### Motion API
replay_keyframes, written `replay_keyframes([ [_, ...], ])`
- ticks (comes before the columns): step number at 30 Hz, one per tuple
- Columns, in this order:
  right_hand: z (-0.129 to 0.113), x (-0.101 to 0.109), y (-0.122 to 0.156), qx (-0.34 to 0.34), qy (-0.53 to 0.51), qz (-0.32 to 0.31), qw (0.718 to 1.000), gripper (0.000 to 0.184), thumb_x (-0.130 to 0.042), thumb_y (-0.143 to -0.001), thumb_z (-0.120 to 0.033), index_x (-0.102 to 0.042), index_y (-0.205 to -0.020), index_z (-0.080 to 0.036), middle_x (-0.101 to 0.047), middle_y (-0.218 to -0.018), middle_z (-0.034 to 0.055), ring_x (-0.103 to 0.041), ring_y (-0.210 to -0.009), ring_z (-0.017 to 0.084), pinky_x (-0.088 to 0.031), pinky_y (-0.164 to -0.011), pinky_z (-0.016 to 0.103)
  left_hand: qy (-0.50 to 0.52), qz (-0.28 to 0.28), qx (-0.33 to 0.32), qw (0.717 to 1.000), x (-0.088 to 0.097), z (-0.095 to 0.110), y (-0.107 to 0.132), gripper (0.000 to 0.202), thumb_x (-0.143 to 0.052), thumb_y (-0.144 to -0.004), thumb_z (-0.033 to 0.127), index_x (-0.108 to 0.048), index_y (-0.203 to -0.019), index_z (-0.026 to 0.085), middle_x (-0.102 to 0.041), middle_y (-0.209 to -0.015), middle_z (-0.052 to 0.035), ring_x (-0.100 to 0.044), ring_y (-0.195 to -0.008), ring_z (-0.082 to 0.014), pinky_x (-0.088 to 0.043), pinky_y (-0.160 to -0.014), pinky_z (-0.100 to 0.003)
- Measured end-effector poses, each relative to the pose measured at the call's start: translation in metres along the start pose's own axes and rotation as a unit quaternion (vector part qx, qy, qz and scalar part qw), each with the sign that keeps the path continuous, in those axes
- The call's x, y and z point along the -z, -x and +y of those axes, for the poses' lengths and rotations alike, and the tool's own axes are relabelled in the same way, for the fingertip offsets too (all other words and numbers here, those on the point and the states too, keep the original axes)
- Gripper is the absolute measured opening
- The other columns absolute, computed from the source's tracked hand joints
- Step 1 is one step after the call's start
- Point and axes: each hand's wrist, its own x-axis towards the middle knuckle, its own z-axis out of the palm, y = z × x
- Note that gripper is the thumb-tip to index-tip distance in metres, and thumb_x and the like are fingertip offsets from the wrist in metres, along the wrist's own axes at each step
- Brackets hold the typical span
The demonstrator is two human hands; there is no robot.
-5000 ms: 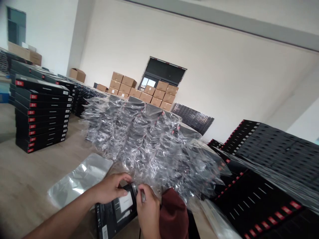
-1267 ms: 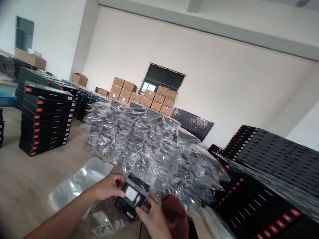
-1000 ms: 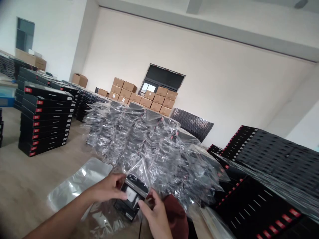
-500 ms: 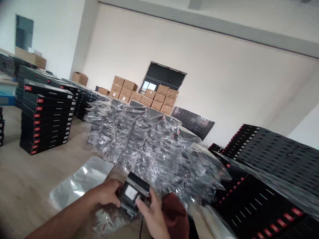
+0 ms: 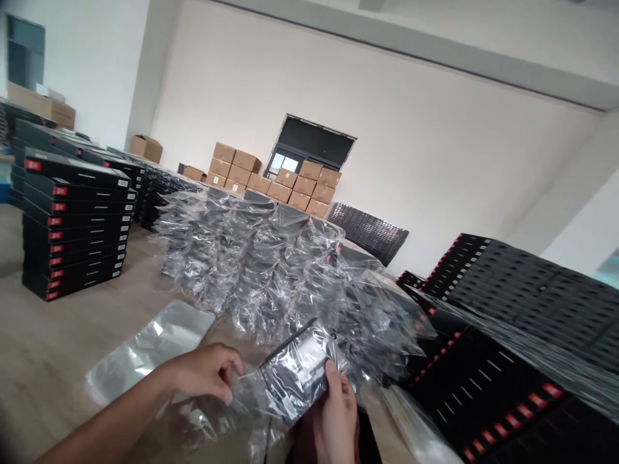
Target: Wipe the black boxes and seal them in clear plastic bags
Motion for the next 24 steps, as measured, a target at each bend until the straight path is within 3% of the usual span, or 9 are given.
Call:
replay_keyframes([
  [2, -0.003, -0.004, 0.002, -0.040, -0.009, 0.007, 0.999, 0.033, -0.076, -0.068, -0.046, -0.063, -0.079, -0.018, -0.071, -0.069, 0.0009, -0.067, -0.063, 0.020, -0.054, -0.061, 0.032, 0.073, 0.023, -0.030, 0.997, -0.002, 0.005, 0.003, 0.072, -0.078, -0.063, 0.035, -0.054, -0.128, 0.019, -0.066, -0.109, -0.0091, -0.063, -0.087, -0.0191, -0.048, -0.069, -0.026],
  [4, -0.005, -0.012, 0.008, -0.063, -0.007, -0.007, 0.998, 0.035, -0.077, -0.066, -0.046, -0.064, -0.082, -0.017, -0.072, -0.072, 0.0020, -0.068, -0.068, 0.021, -0.054, -0.063, 0.032, 0.123, 0.044, -0.042, 0.991, -0.008, 0.012, 0.004, 0.079, -0.077, -0.066, 0.040, -0.046, -0.137, 0.022, -0.063, -0.117, -0.0099, -0.063, -0.090, -0.0193, -0.048, -0.070, -0.027],
  [9, -0.004, -0.028, 0.024, -0.041, 0.024, -0.061, 0.997, 0.043, -0.076, -0.068, -0.048, -0.064, -0.097, -0.019, -0.073, -0.091, 0.0054, -0.068, -0.085, 0.023, -0.054, -0.074, 0.033, 0.133, -0.023, -0.034, 0.990, -0.025, 0.021, -0.001, 0.043, -0.083, -0.053, 0.028, -0.071, -0.092, 0.015, -0.071, -0.086, -0.0036, -0.063, -0.076, -0.0195, -0.047, -0.068, -0.026],
  [12, -0.001, -0.021, 0.031, -0.029, 0.061, -0.167, 0.984, 0.048, -0.078, -0.065, -0.043, -0.063, -0.104, -0.020, -0.072, -0.098, 0.0064, -0.067, -0.088, 0.024, -0.052, -0.078, 0.035, 0.160, 0.016, -0.090, 0.983, -0.027, 0.029, 0.000, 0.032, -0.081, -0.055, 0.025, -0.070, -0.083, 0.014, -0.069, -0.080, -0.0007, -0.061, -0.074, -0.0171, -0.045, -0.068, -0.024],
  [14, -0.001, -0.013, 0.033, -0.071, 0.079, -0.289, 0.951, 0.055, -0.084, -0.056, -0.037, -0.064, -0.105, -0.020, -0.072, -0.097, 0.0060, -0.066, -0.086, 0.024, -0.051, -0.078, 0.036, 0.160, 0.060, -0.123, 0.978, -0.029, 0.042, 0.002, 0.026, -0.078, -0.059, 0.024, -0.067, -0.081, 0.013, -0.066, -0.074, 0.0010, -0.058, -0.070, -0.0145, -0.043, -0.064, -0.022],
  [16, -0.003, -0.006, 0.034, -0.126, 0.081, -0.413, 0.898, 0.061, -0.087, -0.049, -0.034, -0.066, -0.104, -0.019, -0.071, -0.100, 0.0062, -0.066, -0.084, 0.023, -0.050, -0.073, 0.033, 0.122, 0.102, -0.133, 0.978, -0.032, 0.061, 0.004, 0.018, -0.074, -0.063, 0.023, -0.064, -0.075, 0.014, -0.062, -0.067, 0.0029, -0.054, -0.063, -0.0121, -0.038, -0.056, -0.020],
  [18, -0.004, 0.000, 0.034, -0.147, 0.070, -0.483, 0.860, 0.064, -0.086, -0.049, -0.035, -0.065, -0.107, -0.019, -0.069, -0.104, 0.0074, -0.065, -0.083, 0.022, -0.047, -0.062, 0.027, 0.074, 0.122, -0.137, 0.980, -0.038, 0.088, 0.000, 0.014, -0.071, -0.065, 0.023, -0.062, -0.072, 0.015, -0.058, -0.061, 0.0047, -0.049, -0.056, -0.0106, -0.034, -0.051, -0.019],
  [20, -0.002, 0.002, 0.032, -0.132, 0.053, -0.480, 0.865, 0.061, -0.083, -0.056, -0.040, -0.065, -0.111, -0.021, -0.069, -0.104, 0.0075, -0.065, -0.081, 0.020, -0.040, -0.052, 0.021, 0.038, 0.131, -0.157, 0.978, -0.046, 0.121, -0.011, 0.016, -0.072, -0.064, 0.025, -0.061, -0.071, 0.015, -0.056, -0.059, 0.0054, -0.047, -0.054, -0.0098, -0.033, -0.050, -0.019],
  [24, 0.006, -0.002, 0.026, -0.122, 0.050, -0.393, 0.910, 0.053, -0.079, -0.064, -0.047, -0.066, -0.108, -0.020, -0.068, -0.085, 0.0048, -0.059, -0.065, 0.013, -0.027, -0.044, 0.017, 0.043, 0.144, -0.232, 0.961, -0.060, 0.198, -0.056, 0.022, -0.074, -0.065, 0.031, -0.066, -0.076, 0.014, -0.061, -0.067, 0.0026, -0.050, -0.060, -0.0105, -0.036, -0.055, -0.020],
])
